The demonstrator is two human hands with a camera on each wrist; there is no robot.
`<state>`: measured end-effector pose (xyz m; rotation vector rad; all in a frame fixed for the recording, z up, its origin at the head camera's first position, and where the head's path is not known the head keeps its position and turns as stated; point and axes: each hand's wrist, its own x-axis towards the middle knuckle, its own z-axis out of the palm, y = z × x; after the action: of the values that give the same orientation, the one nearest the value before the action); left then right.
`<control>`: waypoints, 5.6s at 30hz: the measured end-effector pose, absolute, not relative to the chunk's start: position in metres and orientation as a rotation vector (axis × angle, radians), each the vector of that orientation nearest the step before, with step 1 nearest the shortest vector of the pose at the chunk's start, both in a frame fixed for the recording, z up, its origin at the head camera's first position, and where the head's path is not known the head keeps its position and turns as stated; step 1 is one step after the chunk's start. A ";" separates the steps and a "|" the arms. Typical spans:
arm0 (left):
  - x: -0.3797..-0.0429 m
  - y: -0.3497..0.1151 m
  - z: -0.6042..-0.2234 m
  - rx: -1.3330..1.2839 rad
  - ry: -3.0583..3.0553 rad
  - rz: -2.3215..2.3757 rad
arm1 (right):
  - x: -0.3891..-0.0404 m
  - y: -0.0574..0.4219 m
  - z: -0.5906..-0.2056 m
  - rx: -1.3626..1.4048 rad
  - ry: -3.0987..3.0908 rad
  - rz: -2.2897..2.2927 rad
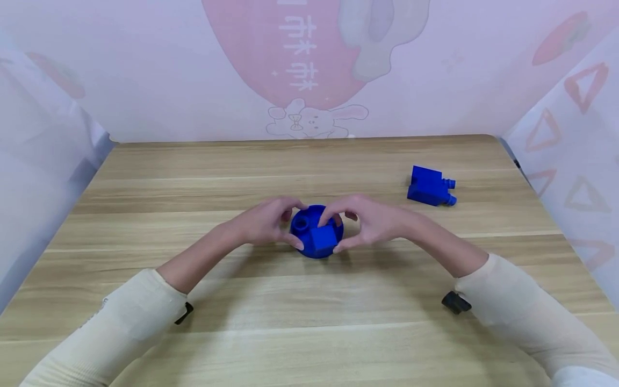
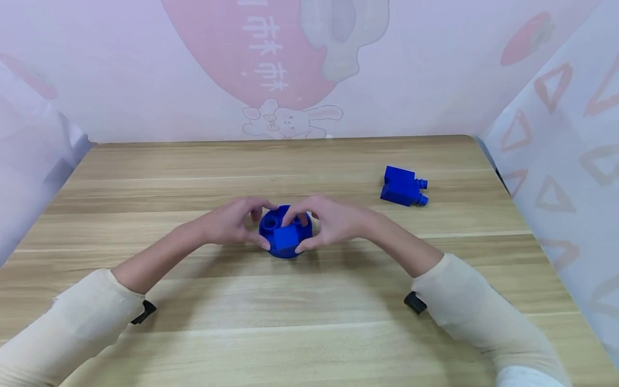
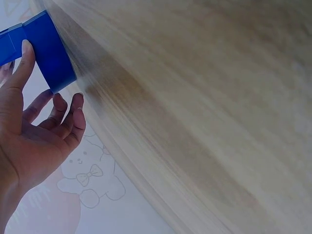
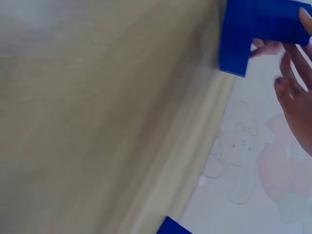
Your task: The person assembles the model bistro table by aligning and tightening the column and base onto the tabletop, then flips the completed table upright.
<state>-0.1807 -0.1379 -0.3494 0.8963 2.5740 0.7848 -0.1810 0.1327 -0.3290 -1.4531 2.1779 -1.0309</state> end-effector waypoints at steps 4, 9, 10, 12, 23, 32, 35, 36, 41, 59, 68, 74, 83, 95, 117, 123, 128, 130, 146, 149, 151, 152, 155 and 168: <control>-0.181 -0.137 -0.350 0.894 2.578 0.778 | -0.174 0.132 -0.338 -1.531 2.341 -1.120; -0.181 -0.137 -0.351 0.884 2.584 0.764 | -0.169 0.131 -0.347 -1.580 2.425 -1.227; -0.181 -0.136 -0.351 0.879 2.588 0.759 | -0.168 0.131 -0.348 -1.576 2.425 -1.251; -0.181 -0.136 -0.351 0.869 2.595 0.748 | -0.167 0.131 -0.350 -1.565 2.422 -1.291; -0.180 -0.135 -0.348 0.831 2.620 0.675 | -0.164 0.130 -0.357 -1.470 2.377 -1.454; -0.180 -0.134 -0.347 0.816 2.628 0.650 | -0.161 0.130 -0.356 -1.357 2.408 -1.468; -0.180 -0.134 -0.347 0.822 2.633 0.645 | -0.161 0.131 -0.356 -1.331 2.407 -1.463; -0.180 -0.134 -0.347 0.825 2.634 0.645 | -0.161 0.131 -0.356 -1.332 2.409 -1.457; -0.180 -0.135 -0.346 0.839 2.632 0.641 | -0.162 0.132 -0.355 -1.347 2.420 -1.396; -0.169 -0.130 -0.327 1.258 2.536 0.875 | -0.185 0.169 -0.342 -1.135 2.514 -1.226; -0.159 -0.119 -0.322 1.290 2.446 0.985 | -0.202 0.194 -0.338 -0.889 2.762 -1.052; -0.157 -0.116 -0.323 1.294 2.464 0.993 | -0.209 0.212 -0.333 -0.609 2.859 -0.939; -0.159 -0.116 -0.325 1.342 2.483 0.975 | -0.220 0.243 -0.329 -0.366 2.972 -0.669; -0.158 -0.116 -0.322 1.317 2.474 0.944 | -0.223 0.256 -0.330 -0.332 2.964 -0.436; -0.167 -0.137 -0.316 1.312 2.443 0.964 | -0.224 0.255 -0.333 -0.449 2.957 -0.275; -0.164 -0.136 -0.315 1.170 2.578 0.968 | -0.224 0.253 -0.327 -0.426 2.954 -0.265; -0.158 -0.129 -0.317 0.935 2.748 0.957 | -0.220 0.248 -0.320 -0.445 2.982 -0.301; -0.157 -0.127 -0.317 0.864 2.788 0.936 | -0.218 0.244 -0.317 -0.456 2.993 -0.328; -0.164 -0.133 -0.317 0.896 2.758 0.973 | -0.208 0.219 -0.307 -0.640 3.017 -0.676; -0.165 -0.134 -0.318 0.897 2.764 0.965 | -0.207 0.215 -0.306 -0.665 3.009 -0.727; -0.166 -0.134 -0.318 0.882 2.775 0.958 | -0.206 0.212 -0.305 -0.699 3.007 -0.762; -0.165 -0.133 -0.317 0.874 2.781 0.955 | -0.205 0.211 -0.304 -0.730 3.003 -0.785; -0.166 -0.132 -0.318 0.865 2.793 0.969 | -0.203 0.206 -0.302 -0.836 2.974 -0.867; -0.165 -0.130 -0.319 0.879 2.820 0.966 | -0.193 0.185 -0.299 -0.922 2.752 -1.175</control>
<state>-0.1654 -0.1297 -0.3187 0.8790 2.8199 0.9662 -0.1928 0.1850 -0.2990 -0.9224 2.7519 -1.1749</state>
